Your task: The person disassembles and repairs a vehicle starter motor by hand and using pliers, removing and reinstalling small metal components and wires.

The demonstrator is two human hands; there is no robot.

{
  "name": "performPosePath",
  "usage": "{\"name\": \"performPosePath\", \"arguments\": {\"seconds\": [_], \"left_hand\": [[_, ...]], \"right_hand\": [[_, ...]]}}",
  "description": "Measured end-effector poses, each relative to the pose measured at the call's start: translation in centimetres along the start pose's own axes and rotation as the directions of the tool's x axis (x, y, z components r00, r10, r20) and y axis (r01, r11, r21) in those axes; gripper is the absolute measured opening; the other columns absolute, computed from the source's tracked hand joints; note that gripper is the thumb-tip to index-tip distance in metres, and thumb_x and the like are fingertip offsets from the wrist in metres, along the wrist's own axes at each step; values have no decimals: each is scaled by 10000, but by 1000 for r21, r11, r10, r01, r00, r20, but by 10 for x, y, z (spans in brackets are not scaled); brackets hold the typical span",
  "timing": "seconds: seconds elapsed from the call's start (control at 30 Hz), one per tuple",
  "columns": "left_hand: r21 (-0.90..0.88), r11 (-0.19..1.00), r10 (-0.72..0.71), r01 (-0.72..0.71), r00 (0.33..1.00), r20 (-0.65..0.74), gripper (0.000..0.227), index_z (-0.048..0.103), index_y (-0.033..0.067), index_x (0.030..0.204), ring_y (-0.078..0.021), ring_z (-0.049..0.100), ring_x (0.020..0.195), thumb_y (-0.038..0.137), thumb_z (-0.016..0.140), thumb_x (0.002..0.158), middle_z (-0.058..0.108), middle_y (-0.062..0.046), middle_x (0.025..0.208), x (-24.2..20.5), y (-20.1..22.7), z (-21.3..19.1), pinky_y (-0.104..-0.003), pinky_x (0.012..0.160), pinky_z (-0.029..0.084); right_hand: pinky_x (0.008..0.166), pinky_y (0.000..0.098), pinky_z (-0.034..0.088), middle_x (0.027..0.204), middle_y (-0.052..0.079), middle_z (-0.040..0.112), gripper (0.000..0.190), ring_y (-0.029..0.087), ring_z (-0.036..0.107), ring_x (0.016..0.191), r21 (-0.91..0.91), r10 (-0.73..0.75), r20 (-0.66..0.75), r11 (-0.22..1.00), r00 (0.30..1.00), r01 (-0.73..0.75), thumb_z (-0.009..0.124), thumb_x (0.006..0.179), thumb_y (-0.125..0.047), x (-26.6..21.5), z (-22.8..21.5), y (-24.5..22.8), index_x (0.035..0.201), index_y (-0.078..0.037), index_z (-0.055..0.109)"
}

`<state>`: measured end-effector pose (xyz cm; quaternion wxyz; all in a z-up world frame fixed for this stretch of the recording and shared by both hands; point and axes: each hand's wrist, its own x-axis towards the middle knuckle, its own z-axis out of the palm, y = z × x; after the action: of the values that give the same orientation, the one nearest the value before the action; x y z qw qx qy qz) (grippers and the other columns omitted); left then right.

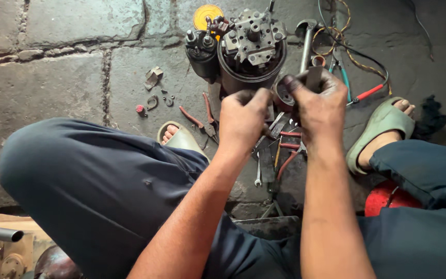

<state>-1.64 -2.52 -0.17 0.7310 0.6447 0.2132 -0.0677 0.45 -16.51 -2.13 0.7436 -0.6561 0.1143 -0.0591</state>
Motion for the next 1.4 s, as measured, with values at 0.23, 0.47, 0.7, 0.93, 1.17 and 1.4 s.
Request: {"name": "performPosePath", "arguments": {"seconds": [0.23, 0.47, 0.7, 0.93, 1.17, 1.4], "left_hand": [[438, 892, 98, -113, 994, 56, 278, 790, 11, 758, -115, 692, 556, 283, 834, 715, 751, -88, 639, -6, -3, -2, -305, 564, 543], [301, 954, -33, 3, 995, 95, 288, 756, -33, 851, -130, 699, 574, 148, 867, 656, 776, -116, 727, -3, -6, 0, -325, 541, 578], [413, 906, 72, -97, 994, 76, 294, 784, 50, 1023, -142, 763, 681, 142, 766, 745, 796, -109, 818, 5, -26, 2, -298, 665, 592], [429, 902, -4, -41, 995, 103, 285, 784, 39, 938, -185, 782, 745, 182, 812, 693, 804, -119, 820, -1, -10, 3, -313, 716, 589], [364, 922, 99, -134, 989, 113, 303, 778, 49, 950, -230, 807, 814, 230, 796, 707, 803, -149, 863, -1, -18, 5, -341, 770, 596], [624, 765, 115, -157, 988, 107, 309, 787, 89, 991, -424, 710, 950, 149, 697, 702, 740, -264, 947, 4, -34, 12, -492, 867, 554]], "right_hand": [[501, 322, 476, 729, 26, 661, 80, 141, 604, 585, -153, 451, -324, 842, 831, -517, 738, 775, -68, 4, -63, 240, 825, -58, 677], [506, 383, 459, 748, 46, 659, 119, 190, 607, 620, -144, 527, -330, 792, 783, -594, 691, 693, -17, -46, -91, 361, 810, -34, 676], [513, 397, 562, 763, 102, 727, 141, 231, 682, 575, 62, 586, -277, 802, 762, -594, 736, 711, -64, -31, -108, 344, 847, -45, 702], [729, 495, 564, 899, 183, 755, 309, 334, 695, 772, -580, 300, -651, 396, 698, -712, 806, 830, -361, -61, -116, 294, 948, -76, 783], [708, 475, 558, 881, 202, 740, 253, 340, 711, 729, -115, 526, -422, 777, 738, -620, 797, 813, -248, -41, -110, 318, 909, -17, 759], [826, 502, 577, 980, 285, 736, 251, 427, 726, 891, -509, 181, -760, 431, 624, -745, 768, 758, -178, -3, -124, 326, 906, 19, 721]]}}
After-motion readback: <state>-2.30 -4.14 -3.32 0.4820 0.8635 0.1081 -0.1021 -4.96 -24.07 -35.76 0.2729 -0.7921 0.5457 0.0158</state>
